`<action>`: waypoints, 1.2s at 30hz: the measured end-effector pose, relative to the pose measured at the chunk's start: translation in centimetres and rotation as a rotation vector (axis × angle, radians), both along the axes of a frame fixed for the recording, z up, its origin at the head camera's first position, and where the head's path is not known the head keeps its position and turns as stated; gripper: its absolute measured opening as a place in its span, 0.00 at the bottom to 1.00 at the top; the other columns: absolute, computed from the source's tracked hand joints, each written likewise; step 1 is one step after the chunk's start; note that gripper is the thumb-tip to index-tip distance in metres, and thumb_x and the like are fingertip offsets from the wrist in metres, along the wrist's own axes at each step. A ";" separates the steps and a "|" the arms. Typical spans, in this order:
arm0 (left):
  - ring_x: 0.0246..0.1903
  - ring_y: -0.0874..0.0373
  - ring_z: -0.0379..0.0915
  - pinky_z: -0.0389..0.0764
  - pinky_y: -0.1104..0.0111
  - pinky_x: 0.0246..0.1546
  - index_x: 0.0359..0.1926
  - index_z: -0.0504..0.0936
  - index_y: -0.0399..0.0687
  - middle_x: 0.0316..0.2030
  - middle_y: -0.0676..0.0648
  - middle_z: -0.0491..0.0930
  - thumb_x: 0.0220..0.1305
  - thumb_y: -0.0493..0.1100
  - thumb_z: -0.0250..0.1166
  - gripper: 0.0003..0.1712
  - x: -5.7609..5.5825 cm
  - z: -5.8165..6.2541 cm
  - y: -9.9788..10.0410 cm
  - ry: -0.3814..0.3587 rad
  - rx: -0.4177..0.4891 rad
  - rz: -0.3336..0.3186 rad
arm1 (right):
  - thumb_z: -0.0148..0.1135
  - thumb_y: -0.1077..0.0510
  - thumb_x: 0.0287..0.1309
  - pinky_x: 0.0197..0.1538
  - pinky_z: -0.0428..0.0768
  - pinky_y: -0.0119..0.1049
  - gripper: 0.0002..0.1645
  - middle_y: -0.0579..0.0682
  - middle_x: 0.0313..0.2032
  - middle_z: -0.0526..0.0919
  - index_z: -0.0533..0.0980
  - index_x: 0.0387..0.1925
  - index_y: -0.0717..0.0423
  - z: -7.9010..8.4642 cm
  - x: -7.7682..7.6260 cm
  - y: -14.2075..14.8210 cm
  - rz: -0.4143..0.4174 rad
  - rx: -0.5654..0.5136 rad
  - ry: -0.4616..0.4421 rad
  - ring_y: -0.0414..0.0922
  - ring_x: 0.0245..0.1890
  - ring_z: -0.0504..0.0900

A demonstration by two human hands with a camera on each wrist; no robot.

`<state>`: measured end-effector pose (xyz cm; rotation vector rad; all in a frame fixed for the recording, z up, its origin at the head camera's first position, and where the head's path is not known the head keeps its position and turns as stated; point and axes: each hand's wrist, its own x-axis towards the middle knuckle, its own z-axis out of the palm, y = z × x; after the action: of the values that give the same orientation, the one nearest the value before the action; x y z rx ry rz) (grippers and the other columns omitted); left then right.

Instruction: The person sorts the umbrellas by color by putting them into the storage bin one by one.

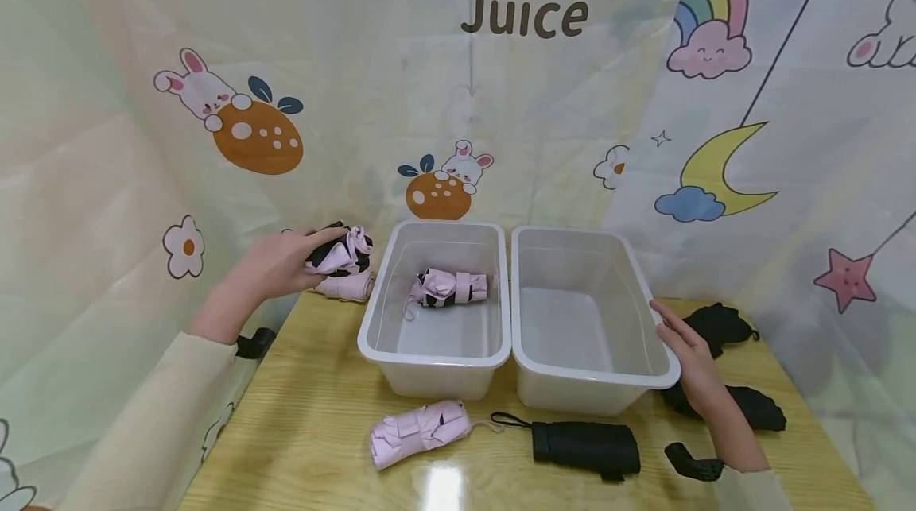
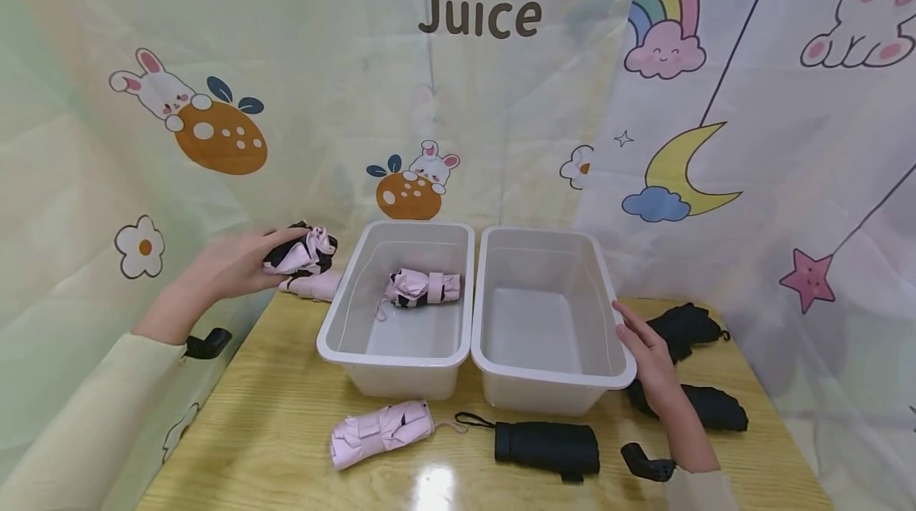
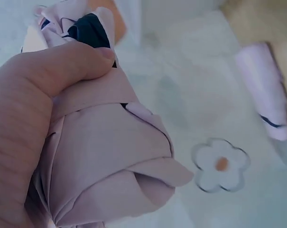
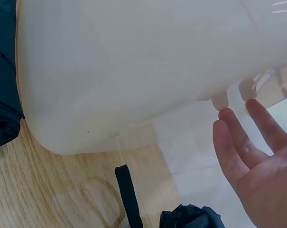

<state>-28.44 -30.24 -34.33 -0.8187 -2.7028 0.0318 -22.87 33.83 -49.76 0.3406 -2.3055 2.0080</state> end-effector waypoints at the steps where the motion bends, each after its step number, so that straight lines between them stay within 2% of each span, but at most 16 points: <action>1: 0.25 0.51 0.72 0.73 0.57 0.22 0.66 0.70 0.57 0.36 0.44 0.78 0.46 0.45 0.74 0.43 -0.4 0.5 0.7 0.003 -0.011 -0.005 | 0.43 0.55 0.76 0.45 0.74 0.24 0.30 0.35 0.68 0.59 0.55 0.75 0.47 0.0 -0.1 0.0 0.001 -0.002 -0.001 0.28 0.54 0.69; 3: 0.27 0.52 0.72 0.73 0.58 0.23 0.67 0.70 0.60 0.37 0.46 0.78 0.47 0.47 0.74 0.43 -1.3 1.5 2.1 -0.021 -0.016 -0.006 | 0.43 0.55 0.76 0.45 0.74 0.24 0.30 0.34 0.67 0.59 0.55 0.75 0.48 0.1 -0.2 0.0 0.005 -0.002 -0.001 0.29 0.54 0.70; 7: 0.34 0.53 0.74 0.75 0.59 0.29 0.68 0.68 0.62 0.47 0.47 0.79 0.50 0.48 0.73 0.43 -2.8 2.7 5.3 -0.111 0.012 -0.034 | 0.44 0.54 0.75 0.46 0.74 0.25 0.30 0.35 0.68 0.59 0.55 0.75 0.49 0.3 -0.6 -0.1 0.009 -0.006 -0.002 0.30 0.54 0.70; 12: 0.48 0.53 0.75 0.77 0.56 0.44 0.70 0.66 0.61 0.58 0.49 0.75 0.52 0.49 0.73 0.43 -5.1 2.7 9.4 -0.197 0.007 -0.084 | 0.44 0.53 0.75 0.46 0.74 0.24 0.30 0.37 0.69 0.58 0.55 0.75 0.48 0.4 -0.9 -0.2 -0.007 0.004 -0.003 0.30 0.55 0.69; 17: 0.55 0.54 0.71 0.72 0.57 0.54 0.72 0.63 0.62 0.63 0.52 0.70 0.53 0.49 0.72 0.45 -7.1 1.0 12.9 -0.293 -0.042 -0.121 | 0.45 0.53 0.75 0.46 0.74 0.24 0.30 0.36 0.69 0.58 0.56 0.75 0.47 0.4 -0.9 -0.1 -0.016 0.003 -0.018 0.29 0.54 0.70; 22: 0.59 0.54 0.68 0.69 0.55 0.57 0.72 0.61 0.65 0.66 0.54 0.68 0.54 0.50 0.72 0.46 -8.2 -1.2 15.7 -0.357 -0.111 -0.156 | 0.44 0.51 0.75 0.46 0.74 0.25 0.31 0.38 0.70 0.58 0.56 0.75 0.47 0.2 -0.6 -0.2 -0.033 0.041 -0.021 0.29 0.54 0.69; 25: 0.54 0.54 0.72 0.72 0.56 0.53 0.73 0.59 0.70 0.62 0.53 0.72 0.52 0.51 0.73 0.49 -8.7 -2.7 16.9 -0.383 -0.157 -0.154 | 0.44 0.50 0.75 0.47 0.73 0.24 0.31 0.40 0.71 0.55 0.55 0.75 0.47 0.2 -0.6 -0.3 -0.037 0.067 -0.020 0.29 0.54 0.68; 29: 0.51 0.56 0.72 0.73 0.57 0.50 0.72 0.59 0.75 0.60 0.54 0.73 0.50 0.50 0.75 0.51 -9.0 -4.6 18.2 -0.430 -0.176 -0.147 | 0.44 0.50 0.75 0.47 0.73 0.24 0.31 0.41 0.71 0.56 0.55 0.75 0.47 0.3 -0.4 -0.2 -0.041 0.073 -0.018 0.29 0.55 0.67; 36: 0.55 0.56 0.69 0.69 0.58 0.57 0.70 0.62 0.73 0.60 0.54 0.72 0.52 0.50 0.75 0.47 -9.3 -6.9 19.6 -0.528 -0.183 -0.128 | 0.44 0.51 0.75 0.46 0.74 0.25 0.30 0.35 0.68 0.60 0.56 0.75 0.48 0.2 -0.1 0.1 -0.039 0.040 -0.027 0.29 0.54 0.69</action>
<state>-37.77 -10.66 -41.26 -1.1973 -3.1620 0.0390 -22.96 33.90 -49.55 0.2702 -2.3521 1.9632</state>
